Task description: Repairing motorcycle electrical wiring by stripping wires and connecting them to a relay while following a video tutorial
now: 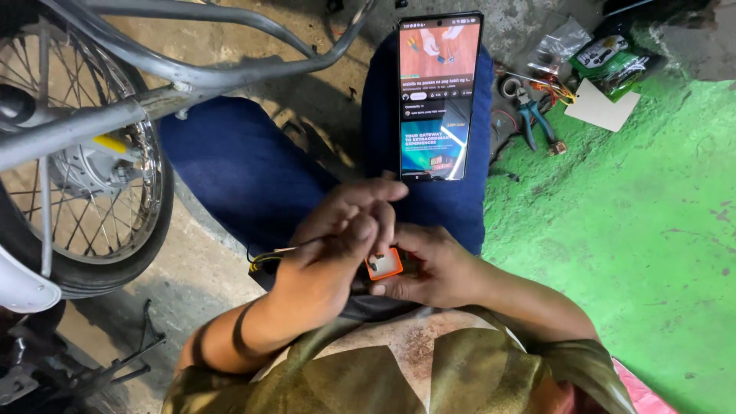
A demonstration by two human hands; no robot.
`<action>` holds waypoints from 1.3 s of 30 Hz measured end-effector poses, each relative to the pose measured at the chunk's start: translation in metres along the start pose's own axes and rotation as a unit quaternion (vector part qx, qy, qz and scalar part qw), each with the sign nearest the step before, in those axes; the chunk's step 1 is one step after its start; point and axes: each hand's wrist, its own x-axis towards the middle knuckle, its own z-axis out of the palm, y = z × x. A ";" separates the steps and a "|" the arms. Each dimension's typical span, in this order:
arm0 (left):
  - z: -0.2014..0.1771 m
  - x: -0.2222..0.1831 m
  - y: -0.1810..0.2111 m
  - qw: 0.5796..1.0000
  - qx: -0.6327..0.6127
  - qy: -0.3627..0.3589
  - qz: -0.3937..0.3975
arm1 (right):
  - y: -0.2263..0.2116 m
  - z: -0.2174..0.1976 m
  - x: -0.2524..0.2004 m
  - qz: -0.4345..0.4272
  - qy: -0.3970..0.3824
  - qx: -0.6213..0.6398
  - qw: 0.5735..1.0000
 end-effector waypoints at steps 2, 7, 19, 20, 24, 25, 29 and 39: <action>-0.008 -0.001 0.001 1.000 0.008 0.009 -0.024 | -0.002 0.000 0.004 0.017 0.002 0.019 1.000; -0.024 -0.001 -0.003 0.998 0.055 0.026 0.002 | 0.001 0.003 0.009 0.013 0.012 0.039 0.999; -0.036 -0.001 -0.002 0.993 0.078 0.079 -0.046 | 0.001 0.005 0.020 0.024 -0.012 0.004 1.000; -0.038 -0.001 -0.005 0.993 0.069 0.086 -0.035 | 0.002 0.005 0.020 0.017 -0.011 0.007 1.000; -0.043 -0.001 -0.013 0.995 0.031 0.094 -0.024 | 0.004 0.006 0.021 0.003 -0.007 0.000 1.000; -0.043 -0.001 -0.013 0.995 0.031 0.094 -0.026 | 0.005 0.007 0.021 0.003 -0.006 0.001 1.000; -0.044 -0.001 -0.011 0.993 0.045 0.102 -0.036 | 0.008 0.008 0.020 0.018 -0.012 -0.002 1.000; -0.053 -0.003 -0.004 0.990 0.094 0.105 -0.002 | 0.005 0.011 0.020 -0.015 0.014 0.023 1.000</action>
